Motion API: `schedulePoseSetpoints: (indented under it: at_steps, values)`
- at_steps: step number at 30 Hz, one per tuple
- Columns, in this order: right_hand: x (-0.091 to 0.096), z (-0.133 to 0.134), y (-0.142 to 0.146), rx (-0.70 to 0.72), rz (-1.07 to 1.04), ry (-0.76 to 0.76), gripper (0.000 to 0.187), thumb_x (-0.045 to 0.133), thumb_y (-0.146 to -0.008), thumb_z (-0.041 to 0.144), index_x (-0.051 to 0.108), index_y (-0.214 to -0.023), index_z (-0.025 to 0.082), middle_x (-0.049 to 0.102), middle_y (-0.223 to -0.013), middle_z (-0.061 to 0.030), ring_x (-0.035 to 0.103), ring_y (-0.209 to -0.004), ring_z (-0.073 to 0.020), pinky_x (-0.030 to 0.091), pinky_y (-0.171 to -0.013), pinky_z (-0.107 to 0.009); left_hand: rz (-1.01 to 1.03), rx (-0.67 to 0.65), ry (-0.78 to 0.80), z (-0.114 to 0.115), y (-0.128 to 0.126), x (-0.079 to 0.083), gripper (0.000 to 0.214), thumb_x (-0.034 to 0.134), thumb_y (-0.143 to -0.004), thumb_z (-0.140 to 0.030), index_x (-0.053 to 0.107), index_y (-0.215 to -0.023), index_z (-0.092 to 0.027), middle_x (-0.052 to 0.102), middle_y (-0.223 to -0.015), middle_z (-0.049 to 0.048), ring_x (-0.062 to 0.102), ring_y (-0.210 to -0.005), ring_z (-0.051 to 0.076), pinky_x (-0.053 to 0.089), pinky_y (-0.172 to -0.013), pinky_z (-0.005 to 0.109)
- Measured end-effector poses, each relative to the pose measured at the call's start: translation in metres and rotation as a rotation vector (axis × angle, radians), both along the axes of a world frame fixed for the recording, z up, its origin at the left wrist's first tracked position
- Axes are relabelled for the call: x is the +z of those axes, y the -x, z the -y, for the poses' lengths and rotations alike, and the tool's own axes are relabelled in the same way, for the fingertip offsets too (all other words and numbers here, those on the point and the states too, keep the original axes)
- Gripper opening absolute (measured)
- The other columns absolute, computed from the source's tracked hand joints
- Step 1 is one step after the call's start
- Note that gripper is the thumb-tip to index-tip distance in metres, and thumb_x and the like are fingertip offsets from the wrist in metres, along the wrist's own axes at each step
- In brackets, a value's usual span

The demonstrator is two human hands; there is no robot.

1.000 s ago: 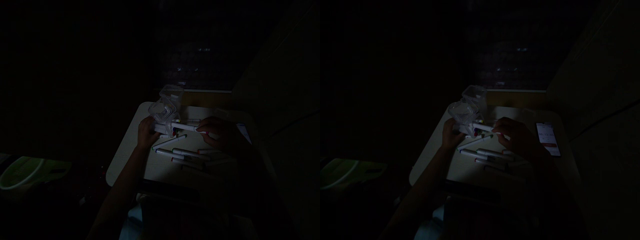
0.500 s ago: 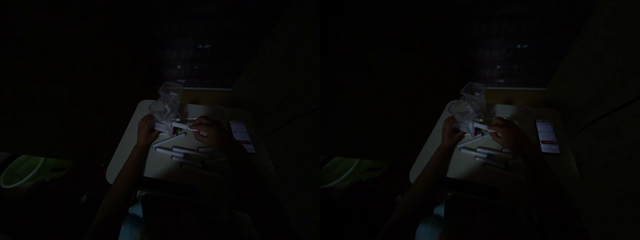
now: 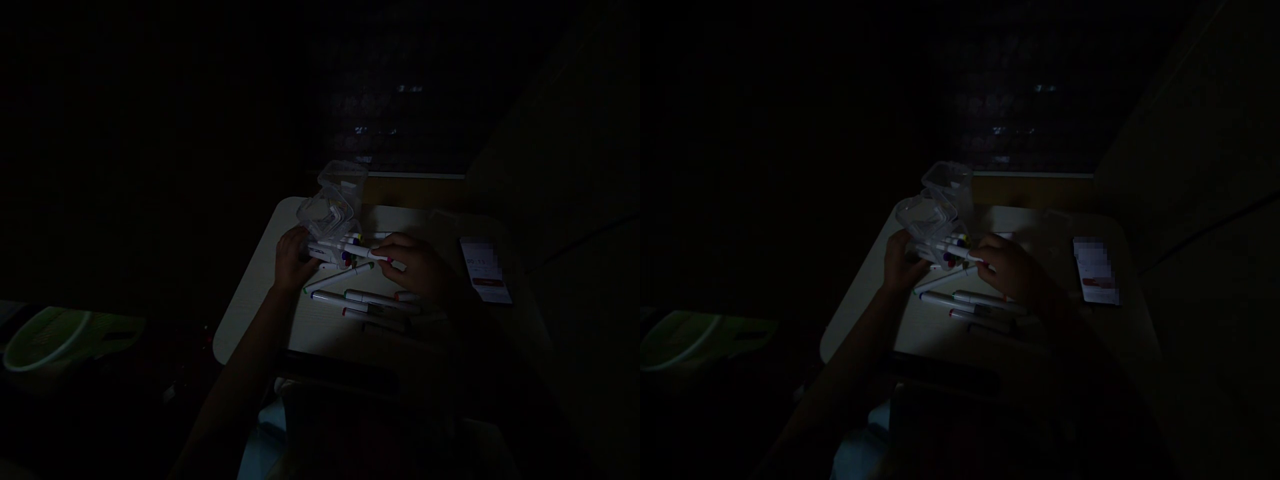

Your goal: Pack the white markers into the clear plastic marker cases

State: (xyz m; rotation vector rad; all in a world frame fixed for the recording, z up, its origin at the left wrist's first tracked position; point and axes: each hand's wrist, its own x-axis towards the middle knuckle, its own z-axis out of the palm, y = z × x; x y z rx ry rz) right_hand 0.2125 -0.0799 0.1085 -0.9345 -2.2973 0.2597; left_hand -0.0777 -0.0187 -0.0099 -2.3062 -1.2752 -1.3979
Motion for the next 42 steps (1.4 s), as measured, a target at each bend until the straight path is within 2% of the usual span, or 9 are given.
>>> schedulePoseSetpoints:
  at_steps: [9, 17, 22, 28, 38, 42]
  values:
    - [0.001, -0.002, -0.001, 0.008, -0.047, -0.1, 0.02, 0.054, -0.085, 0.012, 0.067, -0.099, 0.016, 0.068, -0.099, -0.0075, 0.066, -0.089, -0.0168, 0.053, -0.077, -0.029, 0.026, -0.003, 0.021, 0.0, -0.001, 0.0, 0.067, 0.073, -0.073, -0.046, 0.048, -0.13, -0.023, 0.059, -0.128, 0.0115, 0.056, -0.12, 0.029, 0.046, -0.1, 0.047]
    - [0.007, -0.005, -0.011, -0.06, -0.04, -0.107, 0.006, 0.06, -0.081, 0.014, 0.063, -0.081, 0.019, 0.066, -0.084, -0.0028, 0.06, -0.066, -0.0117, 0.048, -0.062, -0.025, 0.017, 0.033, 0.044, 0.003, -0.003, 0.005, 0.061, 0.07, -0.075, -0.048, 0.049, -0.127, -0.023, 0.06, -0.126, 0.0114, 0.056, -0.119, 0.029, 0.046, -0.099, 0.047]
    - [0.001, -0.006, -0.003, -0.036, -0.083, -0.098, 0.009, 0.058, -0.083, 0.013, 0.065, -0.081, 0.018, 0.066, -0.085, -0.004, 0.062, -0.073, -0.0135, 0.05, -0.065, -0.026, 0.033, 0.024, 0.003, 0.002, -0.002, 0.004, 0.063, 0.072, -0.074, -0.045, 0.047, -0.128, -0.024, 0.059, -0.127, 0.0107, 0.056, -0.12, 0.028, 0.046, -0.1, 0.045]
    - [-0.007, -0.005, 0.004, 0.007, -0.051, 0.012, 0.02, 0.051, -0.089, 0.014, 0.07, -0.093, 0.02, 0.069, -0.098, -0.0069, 0.066, -0.092, -0.017, 0.054, -0.082, -0.031, 0.027, 0.033, 0.059, 0.003, -0.003, 0.005, 0.063, 0.068, -0.075, -0.05, 0.048, -0.128, -0.024, 0.059, -0.127, 0.0115, 0.056, -0.12, 0.029, 0.046, -0.099, 0.048]
    - [-0.008, -0.004, 0.005, 0.014, 0.059, 0.103, 0.027, 0.05, -0.088, 0.013, 0.071, -0.105, 0.018, 0.07, -0.118, -0.0089, 0.065, -0.109, -0.0193, 0.051, -0.095, -0.036, 0.022, 0.033, 0.081, 0.003, -0.002, 0.005, 0.065, 0.067, -0.073, -0.049, 0.047, -0.13, -0.024, 0.058, -0.128, 0.0114, 0.055, -0.12, 0.031, 0.046, -0.1, 0.049]
    - [-0.011, -0.008, -0.008, -0.066, 0.246, 0.29, 0.029, 0.054, -0.087, 0.018, 0.069, -0.111, 0.016, 0.071, -0.112, -0.0109, 0.066, -0.105, -0.022, 0.051, -0.092, -0.036, 0.028, 0.019, 0.04, 0.002, -0.003, 0.005, 0.063, 0.068, -0.074, -0.045, 0.046, -0.13, -0.024, 0.059, -0.127, 0.0112, 0.056, -0.119, 0.03, 0.045, -0.1, 0.047]
